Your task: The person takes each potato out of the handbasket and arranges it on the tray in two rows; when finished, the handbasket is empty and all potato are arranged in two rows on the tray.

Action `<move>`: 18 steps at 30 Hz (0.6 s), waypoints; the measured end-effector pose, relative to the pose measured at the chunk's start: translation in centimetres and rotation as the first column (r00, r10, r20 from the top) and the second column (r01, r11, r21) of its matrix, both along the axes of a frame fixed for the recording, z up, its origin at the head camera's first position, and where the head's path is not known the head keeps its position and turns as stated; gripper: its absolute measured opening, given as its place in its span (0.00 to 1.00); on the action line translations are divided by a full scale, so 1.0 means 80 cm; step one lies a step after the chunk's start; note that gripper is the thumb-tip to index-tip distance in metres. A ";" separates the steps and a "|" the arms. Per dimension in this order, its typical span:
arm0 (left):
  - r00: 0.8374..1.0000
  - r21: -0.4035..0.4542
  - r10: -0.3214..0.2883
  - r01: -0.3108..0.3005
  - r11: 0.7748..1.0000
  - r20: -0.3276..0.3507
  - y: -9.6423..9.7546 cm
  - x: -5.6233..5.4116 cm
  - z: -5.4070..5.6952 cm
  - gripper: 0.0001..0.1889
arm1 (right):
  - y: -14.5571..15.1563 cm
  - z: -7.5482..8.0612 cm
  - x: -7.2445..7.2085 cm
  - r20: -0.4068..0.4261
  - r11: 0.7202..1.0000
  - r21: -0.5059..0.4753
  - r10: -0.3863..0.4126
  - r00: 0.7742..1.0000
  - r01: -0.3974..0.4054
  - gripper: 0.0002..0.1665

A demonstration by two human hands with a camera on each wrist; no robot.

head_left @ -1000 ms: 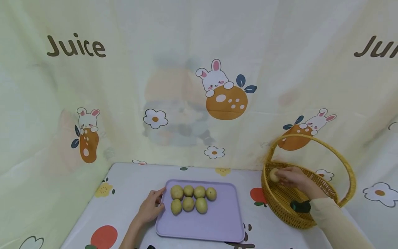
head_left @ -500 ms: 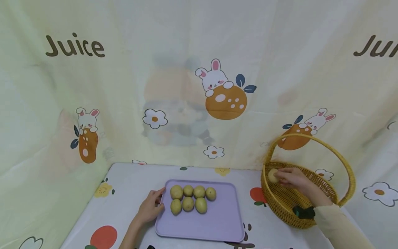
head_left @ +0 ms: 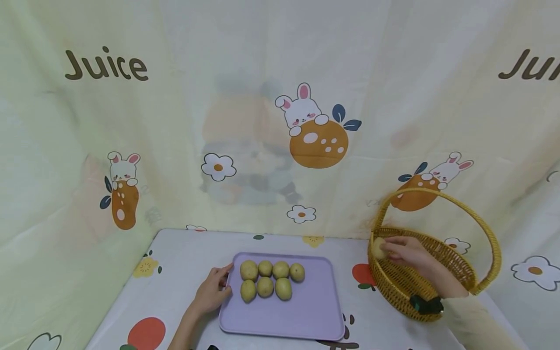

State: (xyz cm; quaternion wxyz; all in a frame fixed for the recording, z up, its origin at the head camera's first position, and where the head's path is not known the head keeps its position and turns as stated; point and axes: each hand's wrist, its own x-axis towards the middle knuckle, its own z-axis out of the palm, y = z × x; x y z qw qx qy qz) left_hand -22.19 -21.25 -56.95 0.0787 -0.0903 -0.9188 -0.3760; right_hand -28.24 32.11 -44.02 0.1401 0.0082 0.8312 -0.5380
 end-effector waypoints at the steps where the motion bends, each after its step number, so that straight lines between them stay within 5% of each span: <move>1: 1.000 0.000 0.000 0.000 1.000 0.003 0.000 0.000 0.000 0.33 | -0.001 0.000 0.001 -0.002 1.000 -0.009 0.015 1.000 -0.015 0.38; 7: 1.000 0.000 -0.006 0.006 1.000 -0.003 -0.001 0.000 -0.001 0.33 | -0.015 0.002 0.006 -0.024 0.998 -0.008 0.068 0.997 -0.068 0.37; 18: 1.000 0.009 0.000 0.000 1.000 0.001 0.000 0.000 -0.001 0.33 | -0.047 0.001 0.016 -0.031 0.999 0.025 0.048 0.998 -0.047 0.35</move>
